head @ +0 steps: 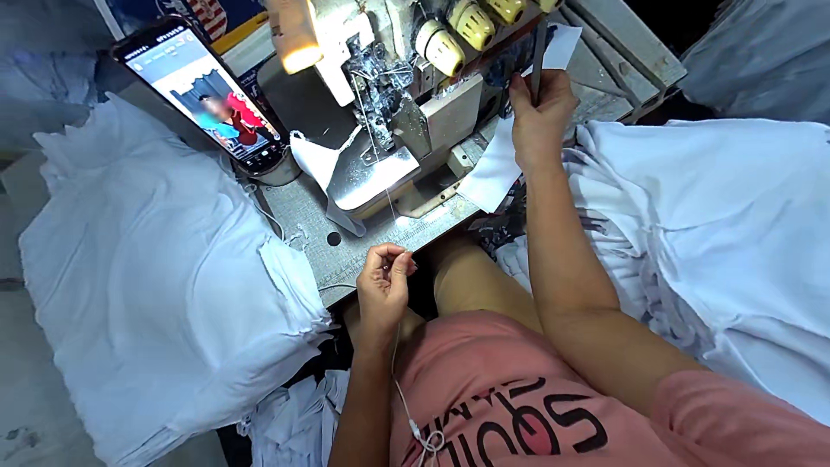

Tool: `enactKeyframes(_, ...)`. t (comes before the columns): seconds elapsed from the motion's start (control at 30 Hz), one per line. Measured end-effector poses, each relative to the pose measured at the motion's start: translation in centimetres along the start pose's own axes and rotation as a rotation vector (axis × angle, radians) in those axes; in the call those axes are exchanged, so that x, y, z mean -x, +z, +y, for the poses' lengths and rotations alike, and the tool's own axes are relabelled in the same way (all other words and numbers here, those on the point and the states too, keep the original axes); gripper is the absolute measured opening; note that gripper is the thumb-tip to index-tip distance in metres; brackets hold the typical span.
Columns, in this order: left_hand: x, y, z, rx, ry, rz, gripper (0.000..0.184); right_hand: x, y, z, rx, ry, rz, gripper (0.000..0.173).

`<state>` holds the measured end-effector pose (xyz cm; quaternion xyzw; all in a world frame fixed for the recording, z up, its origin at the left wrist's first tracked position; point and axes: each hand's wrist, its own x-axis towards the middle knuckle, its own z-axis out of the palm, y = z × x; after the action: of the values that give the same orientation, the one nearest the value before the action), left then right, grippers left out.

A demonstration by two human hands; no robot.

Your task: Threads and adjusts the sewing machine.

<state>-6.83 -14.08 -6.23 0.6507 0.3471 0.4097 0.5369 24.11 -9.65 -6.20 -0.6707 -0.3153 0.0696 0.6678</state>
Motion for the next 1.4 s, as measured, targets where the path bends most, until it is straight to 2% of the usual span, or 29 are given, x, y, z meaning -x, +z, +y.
enactKeyframes(0.1,-0.3,0.2,0.2,0.043,-0.072,0.017,0.028,0.6,0.1,-1.0,-0.067,0.116,0.006,0.015)
enactKeyframes(0.17,-0.5,0.2,0.2,0.026,-0.105,0.022,0.034,1.1,0.1,-1.9,-0.095,0.230,-0.002,0.013)
enactKeyframes(0.33,-0.6,0.3,-0.1,-0.021,-0.113,0.012,0.009,2.5,0.2,-4.7,-0.239,0.529,-0.044,0.006)
enactKeyframes(0.47,-0.4,0.3,-0.3,-0.023,-0.130,0.000,0.007,3.7,-0.3,-6.3,-0.335,0.677,-0.014,0.008)
enactKeyframes(0.57,-0.3,0.3,-0.5,-0.024,-0.125,-0.004,0.007,4.9,-1.0,-6.8,-0.373,0.638,-0.008,0.012)
enactKeyframes(0.63,-0.1,0.3,-0.7,-0.027,-0.117,-0.013,0.007,6.2,-1.6,-7.0,-0.405,0.560,-0.069,0.012)
enactKeyframes(0.77,0.1,0.3,-1.0,-0.038,-0.095,-0.053,0.009,9.1,-2.5,-7.4,-0.452,0.460,-0.353,0.025)
enactKeyframes(0.93,0.4,0.3,-1.2,-0.041,-0.089,-0.091,0.008,11.9,-2.0,-7.7,-0.515,0.549,-0.678,0.023)
enactKeyframes(1.03,0.8,0.2,-1.0,-0.039,-0.109,-0.106,0.008,13.1,-2.0,-7.1,-0.433,0.417,-0.799,0.023)
enactKeyframes(1.17,1.2,0.2,-1.1,-0.033,-0.130,-0.124,0.007,13.5,-1.6,-6.6,-0.292,0.209,-0.827,0.027)
enactKeyframes(1.4,1.4,0.4,-1.3,-0.028,-0.144,-0.155,0.007,13.4,0.2,-5.7,-0.270,0.094,-0.817,0.025)
